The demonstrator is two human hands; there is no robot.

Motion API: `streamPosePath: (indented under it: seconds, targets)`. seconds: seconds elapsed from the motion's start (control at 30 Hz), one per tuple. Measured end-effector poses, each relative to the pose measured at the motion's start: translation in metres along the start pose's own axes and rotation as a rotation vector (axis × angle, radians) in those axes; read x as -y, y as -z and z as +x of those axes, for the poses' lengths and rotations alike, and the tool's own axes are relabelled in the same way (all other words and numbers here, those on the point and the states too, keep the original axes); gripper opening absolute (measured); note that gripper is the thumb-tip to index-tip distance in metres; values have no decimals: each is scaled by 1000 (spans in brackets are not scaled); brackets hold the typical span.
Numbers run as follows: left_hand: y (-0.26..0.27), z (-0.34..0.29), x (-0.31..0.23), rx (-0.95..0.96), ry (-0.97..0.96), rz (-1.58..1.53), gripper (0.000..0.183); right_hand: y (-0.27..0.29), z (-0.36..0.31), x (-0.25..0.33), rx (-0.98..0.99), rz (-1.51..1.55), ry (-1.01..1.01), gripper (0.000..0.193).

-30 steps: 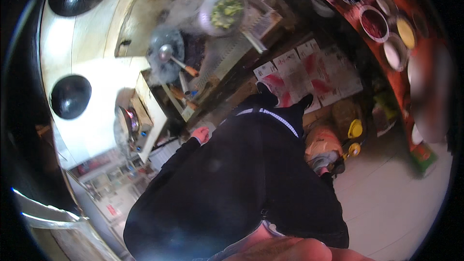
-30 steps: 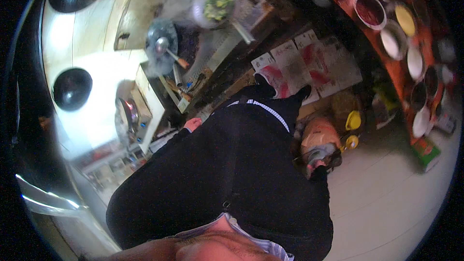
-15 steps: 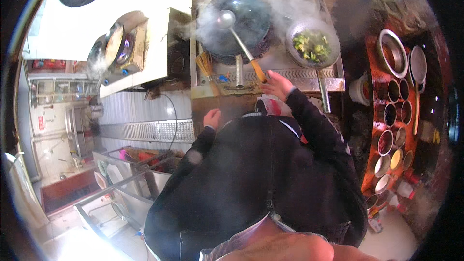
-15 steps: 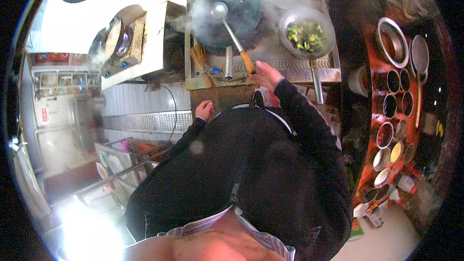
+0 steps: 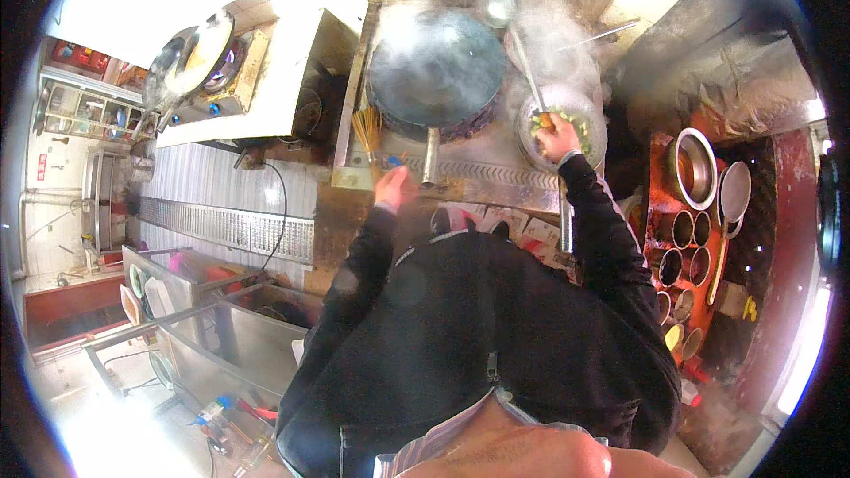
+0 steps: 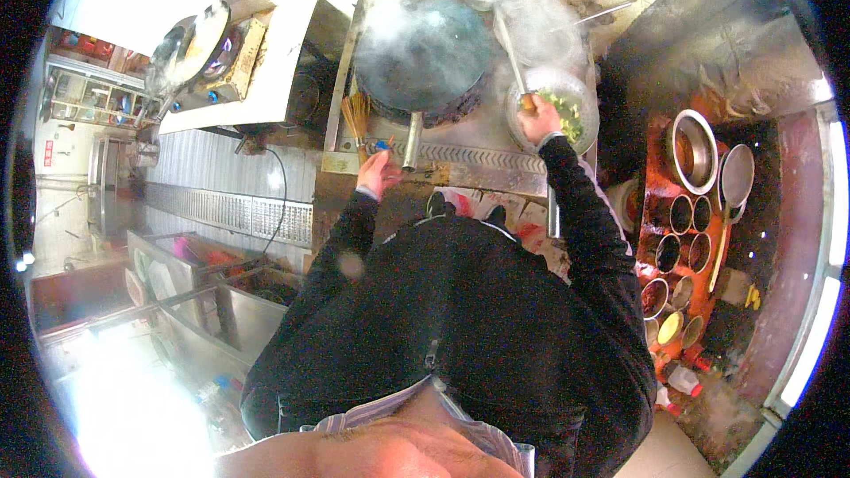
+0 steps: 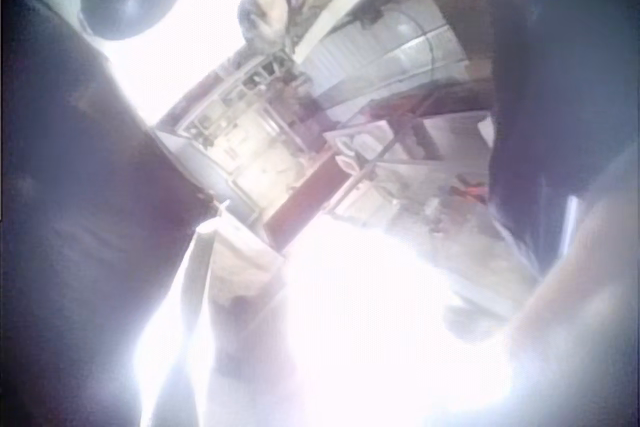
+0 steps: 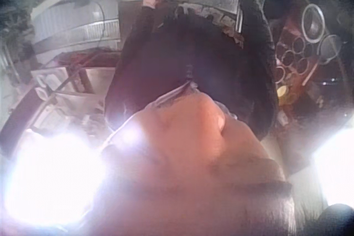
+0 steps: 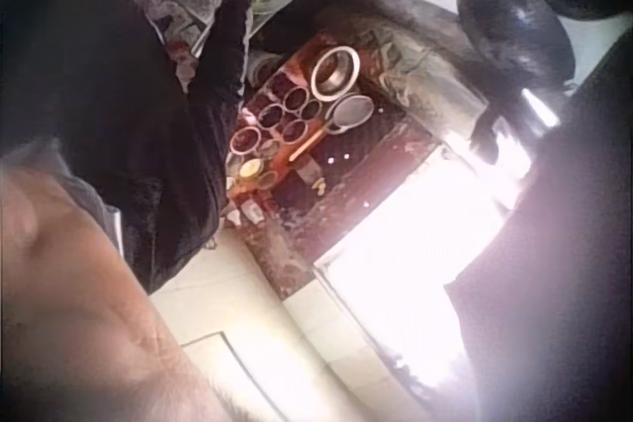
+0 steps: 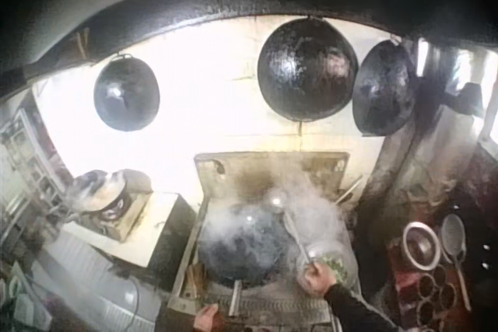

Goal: The person stir-fries chopped green vegetables in a wok over a gas burner, then adds dark ingredients and red peppers. They use a ladle to mix and transfer the vegetables into a colander, and later return to the wok to continue cooking.

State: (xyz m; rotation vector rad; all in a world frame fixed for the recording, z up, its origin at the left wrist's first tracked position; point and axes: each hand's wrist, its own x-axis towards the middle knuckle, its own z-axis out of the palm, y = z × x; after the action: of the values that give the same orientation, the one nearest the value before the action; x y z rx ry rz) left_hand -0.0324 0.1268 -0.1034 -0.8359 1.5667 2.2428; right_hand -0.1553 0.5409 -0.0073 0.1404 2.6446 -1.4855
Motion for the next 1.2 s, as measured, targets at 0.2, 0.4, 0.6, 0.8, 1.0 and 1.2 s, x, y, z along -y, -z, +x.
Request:
streamPosePath:
  seconds: [0.2,0.4,0.6,0.8,1.0,1.2]
  targets:
    - [-94,0,-30,77,110,13,27,33,31,-59,-162,-514,-75,37]
    - [-125,-9,-24,-75,87,69,24,58,31,-65,179,927,-557,15]
    - [-124,-2,-16,-137,15,108,27,73,-13,1,288,1074,-518,11]
    - [-68,24,-11,-83,-12,168,51,77,-84,65,292,1055,-500,18]
    - [27,42,-20,-636,-385,1404,57,56,-135,105,343,948,-549,29]
    - [52,52,-28,-337,-153,1401,66,30,-158,102,352,611,-493,24]
